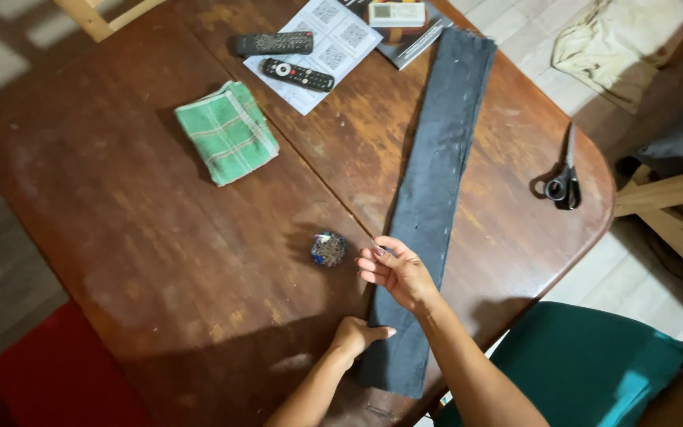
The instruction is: Pinning a long strip of denim fabric and then cutting it with scissors on a wooden table.
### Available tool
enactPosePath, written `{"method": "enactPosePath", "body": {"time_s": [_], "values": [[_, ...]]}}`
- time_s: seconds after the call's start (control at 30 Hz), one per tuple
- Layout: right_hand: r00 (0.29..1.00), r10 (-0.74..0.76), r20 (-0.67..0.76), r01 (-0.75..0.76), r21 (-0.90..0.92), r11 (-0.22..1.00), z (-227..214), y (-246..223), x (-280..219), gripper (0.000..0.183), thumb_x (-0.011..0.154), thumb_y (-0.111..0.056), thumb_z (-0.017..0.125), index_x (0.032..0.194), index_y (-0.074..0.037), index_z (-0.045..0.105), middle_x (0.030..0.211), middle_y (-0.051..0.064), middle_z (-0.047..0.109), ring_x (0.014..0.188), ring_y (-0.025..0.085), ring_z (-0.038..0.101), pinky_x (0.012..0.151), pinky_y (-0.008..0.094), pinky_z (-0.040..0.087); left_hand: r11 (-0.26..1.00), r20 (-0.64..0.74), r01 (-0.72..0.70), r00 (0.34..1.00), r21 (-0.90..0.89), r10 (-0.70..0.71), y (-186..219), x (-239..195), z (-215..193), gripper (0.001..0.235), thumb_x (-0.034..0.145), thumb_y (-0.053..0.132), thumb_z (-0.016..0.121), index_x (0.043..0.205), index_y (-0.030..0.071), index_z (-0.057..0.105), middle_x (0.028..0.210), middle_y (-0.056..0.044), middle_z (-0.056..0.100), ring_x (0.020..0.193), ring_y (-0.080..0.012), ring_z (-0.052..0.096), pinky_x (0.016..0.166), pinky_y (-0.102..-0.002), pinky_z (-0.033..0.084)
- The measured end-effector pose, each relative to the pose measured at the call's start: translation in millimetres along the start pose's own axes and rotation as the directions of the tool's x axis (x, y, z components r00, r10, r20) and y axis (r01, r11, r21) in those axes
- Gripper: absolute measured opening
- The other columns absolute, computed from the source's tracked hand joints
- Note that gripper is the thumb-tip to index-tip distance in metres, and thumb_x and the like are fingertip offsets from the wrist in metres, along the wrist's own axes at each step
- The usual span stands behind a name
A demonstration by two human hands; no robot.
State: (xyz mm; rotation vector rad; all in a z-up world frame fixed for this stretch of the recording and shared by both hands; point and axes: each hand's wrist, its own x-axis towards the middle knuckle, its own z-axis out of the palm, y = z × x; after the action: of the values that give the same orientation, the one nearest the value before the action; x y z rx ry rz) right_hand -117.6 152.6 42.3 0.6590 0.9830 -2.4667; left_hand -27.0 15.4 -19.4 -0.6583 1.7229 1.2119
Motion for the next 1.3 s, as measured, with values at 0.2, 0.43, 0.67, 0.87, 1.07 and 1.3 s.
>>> {"method": "enactPosePath", "body": {"time_s": [0.2,0.43,0.67,0.87,1.07,1.3], "values": [[0.988,-0.134,0.081,0.156,-0.442,0.883,-3,32,25,0.035,0.085,0.005,0.071,0.119,-0.005,0.068,0.099,0.016,0.076,0.086,0.027,0.076,0.068,0.035,0.064,0.951,0.007,-0.034,0.999,0.308,0.033,-14,34,6,0.057,0.057,0.065,0.083,0.067,0.012,0.063,0.064,0.005,0.054,0.06,-0.0097,0.054,0.052,-0.034,0.038],[0.932,-0.306,0.193,0.255,-0.951,0.177,50,29,36,0.033,0.081,-0.009,0.071,0.113,-0.014,0.062,0.079,-0.002,0.079,0.053,0.009,0.071,0.061,0.024,0.055,0.998,-0.018,0.016,1.0,-0.06,-0.017,32,-39,-13,0.034,0.06,0.03,0.09,0.069,0.01,0.065,0.072,0.003,0.062,0.065,-0.0084,0.058,0.053,-0.027,0.039],[0.837,-0.341,0.428,0.353,-0.899,-0.26,48,20,69,0.011,0.084,-0.025,0.069,0.091,-0.021,0.076,0.088,0.002,0.073,0.083,0.026,0.069,0.07,0.041,0.052,0.99,0.03,0.121,0.992,0.075,-0.124,53,-62,-24,0.061,0.065,0.044,0.088,0.105,0.003,0.065,0.086,-0.004,0.066,0.075,-0.0166,0.063,0.056,-0.032,0.046],[0.8,-0.2,0.566,0.423,-0.767,-0.483,50,38,108,0.025,0.089,-0.021,0.056,0.109,-0.026,0.069,0.107,0.004,0.056,0.098,0.029,0.061,0.063,0.045,0.053,0.993,0.029,0.118,0.993,0.008,-0.118,38,-47,-18,0.094,0.055,0.044,0.09,0.13,-0.003,0.057,0.122,-0.011,0.068,0.112,-0.0206,0.065,0.084,-0.03,0.052],[0.777,-0.193,0.599,0.466,-0.754,-0.464,43,44,130,0.015,0.093,-0.035,0.057,0.088,-0.033,0.072,0.091,0.001,0.064,0.087,0.024,0.064,0.074,0.039,0.05,0.983,0.053,0.18,0.982,0.038,-0.182,43,-47,-19,0.103,0.059,0.048,0.089,0.142,0.002,0.048,0.136,-0.01,0.062,0.124,-0.0227,0.06,0.094,-0.036,0.051],[0.867,-0.489,0.098,0.404,-0.714,0.572,44,-21,52,0.012,0.094,-0.012,0.067,0.098,-0.008,0.077,0.082,0.004,0.077,0.064,0.009,0.066,0.052,0.023,0.053,0.999,0.04,-0.002,0.999,-0.032,0.004,12,-17,-8,0.045,0.059,0.038,0.088,0.087,0.004,0.081,0.08,0.002,0.073,0.074,-0.0066,0.064,0.058,-0.029,0.048]]}}
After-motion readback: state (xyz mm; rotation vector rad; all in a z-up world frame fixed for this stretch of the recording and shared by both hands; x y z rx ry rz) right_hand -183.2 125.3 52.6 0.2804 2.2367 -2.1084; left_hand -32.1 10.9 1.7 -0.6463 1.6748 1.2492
